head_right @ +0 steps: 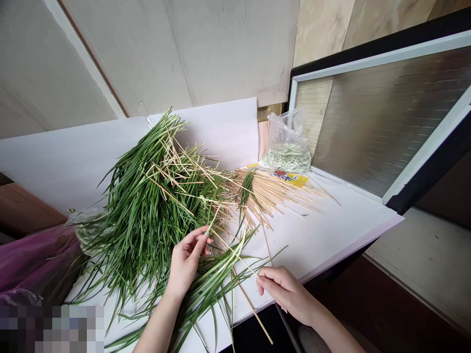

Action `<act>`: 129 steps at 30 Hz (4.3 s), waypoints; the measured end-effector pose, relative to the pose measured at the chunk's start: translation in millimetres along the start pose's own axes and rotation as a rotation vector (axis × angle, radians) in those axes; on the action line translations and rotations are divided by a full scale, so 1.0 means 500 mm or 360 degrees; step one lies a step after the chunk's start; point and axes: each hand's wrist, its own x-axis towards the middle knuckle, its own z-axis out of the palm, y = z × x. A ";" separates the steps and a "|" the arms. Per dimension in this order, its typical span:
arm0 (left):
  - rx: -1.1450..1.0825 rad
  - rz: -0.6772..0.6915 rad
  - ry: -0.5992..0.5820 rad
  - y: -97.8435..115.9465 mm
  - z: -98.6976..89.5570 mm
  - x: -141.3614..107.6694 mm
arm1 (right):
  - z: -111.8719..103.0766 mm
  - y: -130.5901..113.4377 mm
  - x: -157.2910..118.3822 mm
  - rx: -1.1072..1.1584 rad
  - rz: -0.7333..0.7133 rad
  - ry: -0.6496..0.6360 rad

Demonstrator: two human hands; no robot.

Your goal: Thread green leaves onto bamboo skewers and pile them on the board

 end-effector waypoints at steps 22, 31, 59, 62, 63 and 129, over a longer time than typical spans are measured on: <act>0.0033 0.0022 0.0073 -0.006 -0.006 0.000 | -0.001 -0.001 -0.002 -0.0008 0.0000 0.0002; 0.0035 0.0022 0.0068 -0.009 -0.006 -0.002 | 0.001 0.001 -0.001 0.0016 -0.0008 0.0013; 0.0011 -0.0004 0.0022 -0.004 0.002 -0.004 | 0.002 -0.012 0.000 0.0019 0.0009 0.0003; 0.0007 -0.0003 0.0052 -0.005 0.001 -0.003 | 0.002 -0.017 0.001 0.0011 0.0007 -0.0001; 0.0007 -0.0002 0.0055 -0.005 0.001 -0.002 | 0.002 -0.018 0.001 0.0010 0.0007 0.0000; 0.1058 0.0393 -0.0117 -0.003 0.004 -0.011 | -0.001 -0.009 -0.002 0.0023 0.0022 -0.0027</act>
